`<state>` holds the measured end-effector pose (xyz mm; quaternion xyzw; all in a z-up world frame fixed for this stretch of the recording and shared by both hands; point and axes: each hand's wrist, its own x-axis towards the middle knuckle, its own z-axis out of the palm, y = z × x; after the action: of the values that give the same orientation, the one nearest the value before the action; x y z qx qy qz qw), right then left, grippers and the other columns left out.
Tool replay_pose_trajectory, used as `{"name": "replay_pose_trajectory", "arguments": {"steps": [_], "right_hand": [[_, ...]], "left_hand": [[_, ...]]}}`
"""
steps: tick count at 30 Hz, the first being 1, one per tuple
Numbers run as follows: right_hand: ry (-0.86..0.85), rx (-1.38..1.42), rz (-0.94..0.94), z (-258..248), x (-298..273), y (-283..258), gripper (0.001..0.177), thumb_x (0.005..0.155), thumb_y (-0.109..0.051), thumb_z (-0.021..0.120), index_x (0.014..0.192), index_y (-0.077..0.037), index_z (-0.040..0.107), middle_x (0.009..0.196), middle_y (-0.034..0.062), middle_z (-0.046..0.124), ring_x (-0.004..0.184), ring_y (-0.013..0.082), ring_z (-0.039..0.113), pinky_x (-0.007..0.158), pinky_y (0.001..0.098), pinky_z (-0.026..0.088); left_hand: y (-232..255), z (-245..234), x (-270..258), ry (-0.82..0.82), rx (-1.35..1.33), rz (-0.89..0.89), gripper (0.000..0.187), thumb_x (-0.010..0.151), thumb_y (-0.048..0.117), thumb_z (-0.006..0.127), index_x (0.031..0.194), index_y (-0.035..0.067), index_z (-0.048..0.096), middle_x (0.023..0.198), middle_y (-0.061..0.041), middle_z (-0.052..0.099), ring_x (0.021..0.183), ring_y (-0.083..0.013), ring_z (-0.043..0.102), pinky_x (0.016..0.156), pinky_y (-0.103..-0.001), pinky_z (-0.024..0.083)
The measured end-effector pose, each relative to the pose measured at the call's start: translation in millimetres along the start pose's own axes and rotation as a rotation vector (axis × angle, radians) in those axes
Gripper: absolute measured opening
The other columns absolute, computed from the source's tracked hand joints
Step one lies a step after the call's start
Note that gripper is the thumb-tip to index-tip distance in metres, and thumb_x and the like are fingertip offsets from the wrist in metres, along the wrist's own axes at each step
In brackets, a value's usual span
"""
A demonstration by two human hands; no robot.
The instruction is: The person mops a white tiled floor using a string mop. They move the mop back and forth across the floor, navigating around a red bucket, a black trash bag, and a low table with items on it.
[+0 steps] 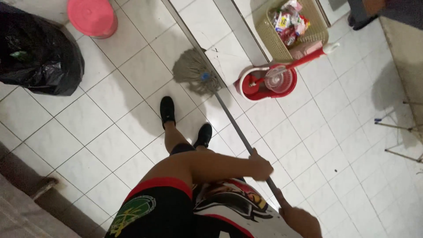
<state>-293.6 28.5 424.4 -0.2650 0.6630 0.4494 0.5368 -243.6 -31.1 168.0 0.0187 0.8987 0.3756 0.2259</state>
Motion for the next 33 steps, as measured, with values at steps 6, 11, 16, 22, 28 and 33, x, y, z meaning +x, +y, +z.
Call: {"name": "replay_pose_trajectory", "arguments": {"steps": [6, 11, 16, 22, 28, 33], "right_hand": [[0.498, -0.276, -0.205, 11.3, 85.2, -7.4, 0.072, 0.104, -0.039, 0.044, 0.164, -0.030, 0.005, 0.064, -0.0071, 0.062, 0.047, 0.0067, 0.053, 0.039, 0.0229, 0.042], [0.670, -0.009, -0.297, -48.1, 91.4, -52.3, 0.053, 0.102, -0.032, 0.046, 0.154, -0.033, 0.037, 0.072, 0.0038, 0.069, 0.053, 0.0183, 0.065, 0.048, 0.0332, 0.053], [0.326, 0.822, -0.430, -66.3, 148.2, -67.2, 0.056, 0.098, -0.013, 0.055, 0.154, -0.019, 0.049, 0.083, 0.0077, 0.069, 0.063, 0.0142, 0.063, 0.055, 0.0285, 0.052], [0.469, 0.452, -0.389, -28.3, 73.1, -14.2, 0.052, 0.105, -0.026, 0.040, 0.157, -0.025, 0.040, 0.088, 0.0072, 0.073, 0.060, 0.0128, 0.063, 0.058, 0.0305, 0.058], [0.297, 0.365, -0.017, 8.0, 28.7, 8.0, 0.049, 0.103, -0.033, 0.045, 0.152, -0.028, 0.043, 0.094, 0.0035, 0.085, 0.074, 0.0130, 0.081, 0.076, 0.0284, 0.067], [0.393, 0.355, -0.287, 34.5, 135.5, -32.8, 0.059, 0.101, -0.036, 0.047, 0.157, -0.027, 0.031, 0.085, 0.0056, 0.078, 0.066, 0.0191, 0.076, 0.063, 0.0334, 0.062]], "left_hand": [[-51.1, -8.1, -10.5, 0.177, -0.047, -0.148, 0.016, 0.091, 0.012, 0.064, 0.080, 0.004, 0.072, 0.078, -0.024, 0.064, 0.076, -0.0379, 0.061, 0.111, -0.088, 0.009], [-128.0, -5.6, -12.5, 0.312, -0.057, -0.386, 0.028, 0.099, 0.036, 0.060, 0.104, 0.010, 0.071, 0.135, -0.034, 0.043, 0.123, -0.0611, 0.040, 0.096, -0.062, 0.046], [-173.8, -6.6, -20.0, 0.372, -0.048, -0.676, 0.025, 0.089, 0.027, 0.070, 0.104, 0.008, 0.075, 0.162, -0.034, 0.027, 0.136, -0.0590, 0.039, 0.106, -0.061, 0.041], [-99.0, 10.3, 5.0, 0.507, 0.047, -0.413, 0.027, 0.090, 0.028, 0.062, 0.094, 0.001, 0.067, 0.131, -0.053, 0.049, 0.132, -0.0629, 0.045, 0.098, -0.066, 0.041], [-21.6, -25.6, -22.2, 0.144, -0.032, -0.103, 0.038, 0.095, 0.033, 0.064, 0.105, -0.003, 0.074, 0.115, -0.052, 0.056, 0.094, -0.0611, 0.059, 0.085, -0.081, 0.035], [-102.4, 18.0, -28.6, 0.130, 0.027, -0.165, 0.046, 0.098, 0.032, 0.060, 0.124, -0.006, 0.065, 0.134, -0.058, 0.037, 0.118, -0.0858, 0.031, 0.084, -0.081, 0.035]]}}
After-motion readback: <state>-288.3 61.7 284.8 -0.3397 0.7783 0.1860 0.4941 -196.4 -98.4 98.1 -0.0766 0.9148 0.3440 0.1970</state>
